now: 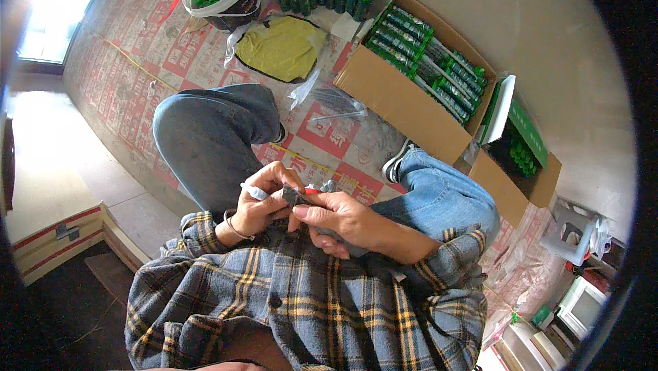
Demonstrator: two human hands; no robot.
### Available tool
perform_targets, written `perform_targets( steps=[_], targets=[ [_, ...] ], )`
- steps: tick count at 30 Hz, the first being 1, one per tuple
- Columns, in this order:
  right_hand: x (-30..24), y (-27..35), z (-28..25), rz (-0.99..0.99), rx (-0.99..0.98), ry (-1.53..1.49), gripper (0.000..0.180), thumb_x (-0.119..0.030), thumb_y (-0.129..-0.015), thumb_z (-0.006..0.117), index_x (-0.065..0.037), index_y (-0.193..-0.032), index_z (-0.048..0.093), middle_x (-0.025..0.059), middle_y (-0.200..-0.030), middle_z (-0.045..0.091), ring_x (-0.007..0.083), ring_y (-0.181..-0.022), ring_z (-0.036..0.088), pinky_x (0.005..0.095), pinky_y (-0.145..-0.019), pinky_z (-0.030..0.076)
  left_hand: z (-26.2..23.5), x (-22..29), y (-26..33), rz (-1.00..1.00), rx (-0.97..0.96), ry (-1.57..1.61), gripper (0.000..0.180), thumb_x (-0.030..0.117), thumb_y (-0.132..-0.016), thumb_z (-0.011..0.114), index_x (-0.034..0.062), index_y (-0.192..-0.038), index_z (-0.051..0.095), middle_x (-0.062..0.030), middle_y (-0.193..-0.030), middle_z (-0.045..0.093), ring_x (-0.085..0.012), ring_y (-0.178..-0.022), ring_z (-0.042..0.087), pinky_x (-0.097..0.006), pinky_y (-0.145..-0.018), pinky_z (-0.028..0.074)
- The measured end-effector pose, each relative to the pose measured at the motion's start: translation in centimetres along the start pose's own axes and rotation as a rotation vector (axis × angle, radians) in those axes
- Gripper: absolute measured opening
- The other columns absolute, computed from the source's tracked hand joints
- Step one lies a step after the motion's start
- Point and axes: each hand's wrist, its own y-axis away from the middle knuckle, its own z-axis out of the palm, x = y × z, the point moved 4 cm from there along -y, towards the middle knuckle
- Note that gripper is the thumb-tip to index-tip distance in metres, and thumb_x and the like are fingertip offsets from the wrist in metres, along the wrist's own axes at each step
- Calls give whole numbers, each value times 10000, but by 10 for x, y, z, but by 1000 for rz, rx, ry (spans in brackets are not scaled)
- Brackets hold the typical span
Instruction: The person sits on the floor and repeatedly picks up small silicone tips and green tubes from a cardboard box. They fit each tip onto the end of a tube, then place the assembled unit back into the box. The process is repeated multiple times.
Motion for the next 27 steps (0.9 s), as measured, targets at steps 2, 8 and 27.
perform_targets(
  steps=[2, 8, 27],
  targets=[
    [0, 0, 0, 5, 0, -16, 342, -339, -1000, 496, -2, -1022, 549, 5, -559, 439, 83, -404, 406, 237, -366, 359, 3, 2, 0, 32, -29, 35, 175, 163, -940, 600, 22, -997, 513, -81, -918, 564, -99, -643, 562, -199, -505, 353],
    [0, 1, -5, -6, 58, -38, 333, -345, -1001, 485, -19, -1022, 549, 0, -560, 441, 75, -401, 399, 233, -362, 350, 8, 7, 0, 75, -58, 140, 121, 103, -946, 580, 17, -994, 511, -61, -884, 522, -108, -661, 587, -191, -521, 352],
    [11, -41, -27, -691, 694, 1157, 470, -315, -784, 778, 8, -1087, 621, 154, -918, 681, 270, -835, 677, 352, -733, 518, -36, 34, -53, 167, 501, 312, 324, 288, -980, 496, 135, -713, 394, 22, -542, 331, -66, -411, 246, -227, -380, 205]
  ],
)
